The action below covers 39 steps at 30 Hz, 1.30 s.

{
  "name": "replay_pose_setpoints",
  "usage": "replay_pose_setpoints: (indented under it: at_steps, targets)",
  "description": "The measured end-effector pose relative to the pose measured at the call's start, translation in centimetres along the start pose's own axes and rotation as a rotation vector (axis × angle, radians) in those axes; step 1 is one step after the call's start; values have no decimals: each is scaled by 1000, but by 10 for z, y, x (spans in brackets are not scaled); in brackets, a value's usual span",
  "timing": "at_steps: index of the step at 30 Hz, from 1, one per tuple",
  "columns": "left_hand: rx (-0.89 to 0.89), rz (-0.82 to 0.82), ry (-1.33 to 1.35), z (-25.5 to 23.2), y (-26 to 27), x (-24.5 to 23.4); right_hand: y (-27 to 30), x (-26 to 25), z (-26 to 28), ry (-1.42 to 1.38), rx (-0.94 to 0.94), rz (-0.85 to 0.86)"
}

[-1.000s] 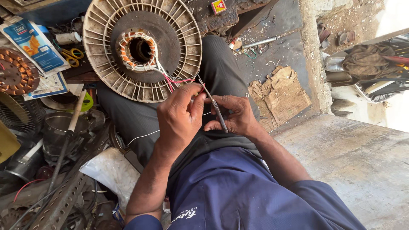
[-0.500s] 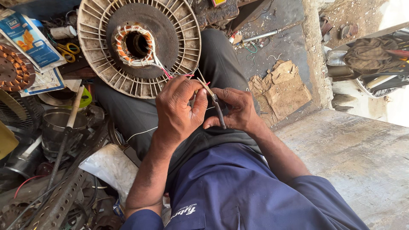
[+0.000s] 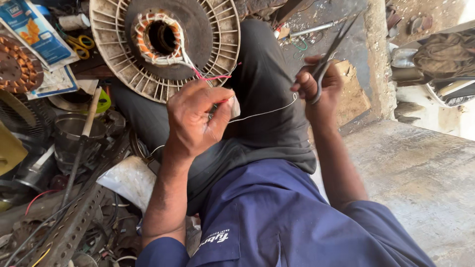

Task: The person uses a screwdriver to adjust wires on a motor stator, then uses a match to apply flame to the wires. They also use scissors to trim a wire and continue adjusting the stator with the screwdriver.

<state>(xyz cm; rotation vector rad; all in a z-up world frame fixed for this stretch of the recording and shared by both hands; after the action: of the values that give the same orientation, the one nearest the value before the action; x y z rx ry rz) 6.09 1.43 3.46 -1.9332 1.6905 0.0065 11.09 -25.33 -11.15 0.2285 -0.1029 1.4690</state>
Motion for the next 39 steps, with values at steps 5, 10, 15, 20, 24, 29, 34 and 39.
replay_pose_setpoints:
  at_steps: [5,10,15,20,24,29,34,39]
  targets:
    - [28,3,-85,-4,11,-9,3,-5,6,154,2,40]
    - [-86,-144,-294,8,43,-45,16,11,-3,164,99,75]
    - [293,252,-547,37,49,10,24,32,-12,191,83,170]
    - [438,322,-800,59,45,34,34,40,-19,244,108,204]
    - [575,342,-770,53,42,38,32,51,-17,218,115,227]
    - [571,262,-782,56,49,37,39,46,-23,244,145,238]
    - [570,265,-858,55,34,46,36,51,-17,267,118,249]
    - [485,340,-678,47,20,42,39,53,-15,285,150,258]
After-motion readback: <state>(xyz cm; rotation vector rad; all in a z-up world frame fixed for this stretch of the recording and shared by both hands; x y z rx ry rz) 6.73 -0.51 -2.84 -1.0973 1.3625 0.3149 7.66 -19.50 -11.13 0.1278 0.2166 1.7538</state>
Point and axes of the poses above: each hand's wrist, its own y-axis away from the middle knuckle, its own x-axis out of the palm, z = x × y, the point moved 7 cm from there along -y, towards the middle knuckle, and after that the axes turned 6 degrees about -z, right-handed, at the moved point
